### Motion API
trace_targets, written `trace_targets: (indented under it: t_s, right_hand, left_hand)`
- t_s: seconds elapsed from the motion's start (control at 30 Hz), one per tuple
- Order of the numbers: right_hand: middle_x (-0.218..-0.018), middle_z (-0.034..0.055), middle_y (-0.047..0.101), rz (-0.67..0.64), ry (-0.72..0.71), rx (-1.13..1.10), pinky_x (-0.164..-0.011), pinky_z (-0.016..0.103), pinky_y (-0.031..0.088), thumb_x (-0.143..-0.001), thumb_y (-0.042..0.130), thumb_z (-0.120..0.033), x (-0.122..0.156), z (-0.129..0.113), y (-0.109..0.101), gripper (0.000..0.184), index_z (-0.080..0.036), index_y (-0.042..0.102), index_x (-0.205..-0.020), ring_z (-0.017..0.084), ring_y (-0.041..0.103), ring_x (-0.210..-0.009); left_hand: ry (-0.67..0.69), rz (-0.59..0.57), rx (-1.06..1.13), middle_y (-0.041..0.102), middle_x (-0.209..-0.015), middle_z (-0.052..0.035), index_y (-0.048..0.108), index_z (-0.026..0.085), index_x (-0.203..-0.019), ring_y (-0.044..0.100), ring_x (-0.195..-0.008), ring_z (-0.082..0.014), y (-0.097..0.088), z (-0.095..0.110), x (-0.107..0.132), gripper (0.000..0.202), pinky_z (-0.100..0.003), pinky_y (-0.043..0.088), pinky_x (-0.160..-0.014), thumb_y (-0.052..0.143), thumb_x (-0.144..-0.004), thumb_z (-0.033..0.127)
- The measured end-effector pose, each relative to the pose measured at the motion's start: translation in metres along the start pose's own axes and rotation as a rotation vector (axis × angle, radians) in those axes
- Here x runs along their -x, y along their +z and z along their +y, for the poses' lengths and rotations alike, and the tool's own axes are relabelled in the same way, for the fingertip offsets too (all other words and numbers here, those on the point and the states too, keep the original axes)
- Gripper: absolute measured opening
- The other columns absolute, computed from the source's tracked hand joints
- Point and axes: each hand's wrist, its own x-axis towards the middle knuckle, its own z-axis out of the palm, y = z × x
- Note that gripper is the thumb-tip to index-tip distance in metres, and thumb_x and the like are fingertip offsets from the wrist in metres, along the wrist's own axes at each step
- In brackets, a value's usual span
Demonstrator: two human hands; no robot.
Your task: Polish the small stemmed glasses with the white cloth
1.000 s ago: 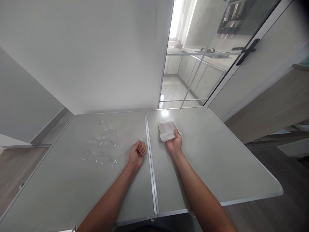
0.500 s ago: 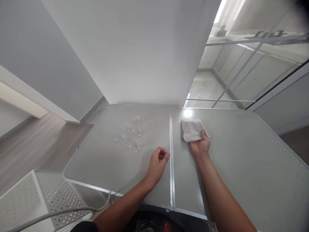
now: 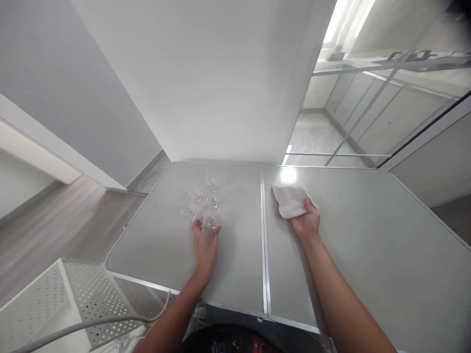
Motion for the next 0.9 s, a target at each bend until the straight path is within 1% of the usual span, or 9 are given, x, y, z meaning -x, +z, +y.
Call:
trace_targets:
  t_s: [0.1, 0.23, 0.37, 0.43, 0.53, 0.6, 0.67, 0.8, 0.9]
  right_hand:
    - [-0.127, 0.0052, 0.071, -0.007, 0.027, 0.023, -0.115, 0.042, 0.044, -0.095, 0.06, -0.036, 0.004, -0.001, 0.001, 0.027, -0.022, 0.071, -0.115, 0.02, 0.063, -0.125]
    - [-0.12, 0.0056, 0.074, 0.009, 0.037, 0.045, -0.114, 0.039, 0.045, -0.093, 0.063, -0.037, 0.009, -0.002, 0.005, 0.026, -0.021, 0.073, -0.111, 0.019, 0.065, -0.121]
    - [-0.116, 0.0056, 0.076, 0.018, 0.044, 0.06, -0.111, 0.038, 0.048, -0.092, 0.065, -0.039, 0.008, 0.003, 0.008, 0.028, -0.019, 0.073, -0.11, 0.019, 0.068, -0.117]
    - [-0.112, 0.0047, 0.077, 0.045, 0.019, 0.078, -0.107, 0.038, 0.051, -0.089, 0.069, -0.038, 0.006, 0.005, 0.008, 0.027, -0.019, 0.073, -0.108, 0.019, 0.07, -0.111]
    - [-0.101, 0.0018, 0.078, 0.071, -0.044, 0.123, -0.097, 0.036, 0.056, -0.086, 0.073, -0.037, 0.007, 0.007, 0.009, 0.024, -0.02, 0.073, -0.103, 0.018, 0.071, -0.099]
    - [-0.094, 0.0001, 0.077, 0.038, -0.065, 0.179, -0.089, 0.036, 0.058, -0.087, 0.073, -0.037, 0.012, 0.006, 0.011, 0.022, -0.02, 0.072, -0.102, 0.017, 0.07, -0.091]
    - [-0.086, -0.0006, 0.074, -0.026, -0.072, 0.265, -0.081, 0.034, 0.057, -0.088, 0.072, -0.039, 0.02, 0.004, 0.015, 0.021, -0.021, 0.072, -0.099, 0.017, 0.068, -0.083]
    - [-0.075, -0.002, 0.064, -0.211, -0.103, 0.525, -0.068, 0.027, 0.051, -0.089, 0.07, -0.039, 0.033, 0.0, 0.028, 0.019, -0.02, 0.071, -0.087, 0.015, 0.057, -0.07]
    - [-0.074, -0.0042, 0.058, -0.231, -0.174, 0.64, -0.066, 0.024, 0.046, -0.089, 0.071, -0.038, 0.037, -0.002, 0.035, 0.016, -0.022, 0.068, -0.089, 0.014, 0.051, -0.069]
  left_hand:
    - [0.012, -0.008, 0.048, 0.054, -0.133, -0.0128, 0.047, 0.025, -0.119, 0.049, -0.132, -0.0286, 0.011, 0.002, -0.004, 0.046, -0.044, 0.037, -0.11, 0.075, -0.083, 0.033]
    - [0.042, -0.049, 0.11, 0.065, -0.109, -0.0077, 0.051, 0.026, -0.117, 0.064, -0.104, -0.0226, 0.018, 0.008, -0.002, 0.04, -0.034, 0.046, -0.093, 0.074, -0.085, 0.033]
    - [0.178, -0.37, -0.046, 0.066, -0.08, 0.0004, 0.065, 0.028, -0.113, 0.06, -0.068, -0.0165, 0.041, 0.023, -0.01, 0.041, -0.025, 0.043, -0.071, 0.082, -0.076, 0.03]
    - [0.256, -0.503, -0.109, 0.064, -0.072, 0.0016, 0.071, 0.03, -0.109, 0.055, -0.063, -0.0162, 0.063, 0.031, -0.021, 0.044, -0.024, 0.038, -0.066, 0.088, -0.068, 0.028]
    - [0.292, -0.58, -0.075, 0.064, -0.07, 0.0, 0.077, 0.032, -0.103, 0.053, -0.064, -0.018, 0.095, 0.036, -0.039, 0.044, -0.024, 0.033, -0.063, 0.092, -0.061, 0.027]
    - [0.278, -0.614, -0.059, 0.063, -0.069, -0.0005, 0.078, 0.033, -0.1, 0.051, -0.064, -0.0187, 0.108, 0.034, -0.048, 0.045, -0.024, 0.03, -0.062, 0.093, -0.058, 0.027]
    - [0.296, -0.623, -0.089, 0.063, -0.068, -0.0007, 0.079, 0.034, -0.101, 0.049, -0.063, -0.0187, 0.113, 0.028, -0.051, 0.046, -0.024, 0.028, -0.062, 0.093, -0.058, 0.029]
    - [0.364, -0.623, -0.117, 0.063, -0.068, -0.0008, 0.079, 0.035, -0.103, 0.045, -0.06, -0.0177, 0.108, 0.017, -0.05, 0.045, -0.024, 0.028, -0.062, 0.091, -0.06, 0.036]
    - [0.363, -0.614, -0.079, 0.063, -0.067, -0.0011, 0.079, 0.033, -0.1, 0.045, -0.058, -0.0172, 0.105, 0.016, -0.046, 0.043, -0.024, 0.03, -0.062, 0.092, -0.059, 0.037]
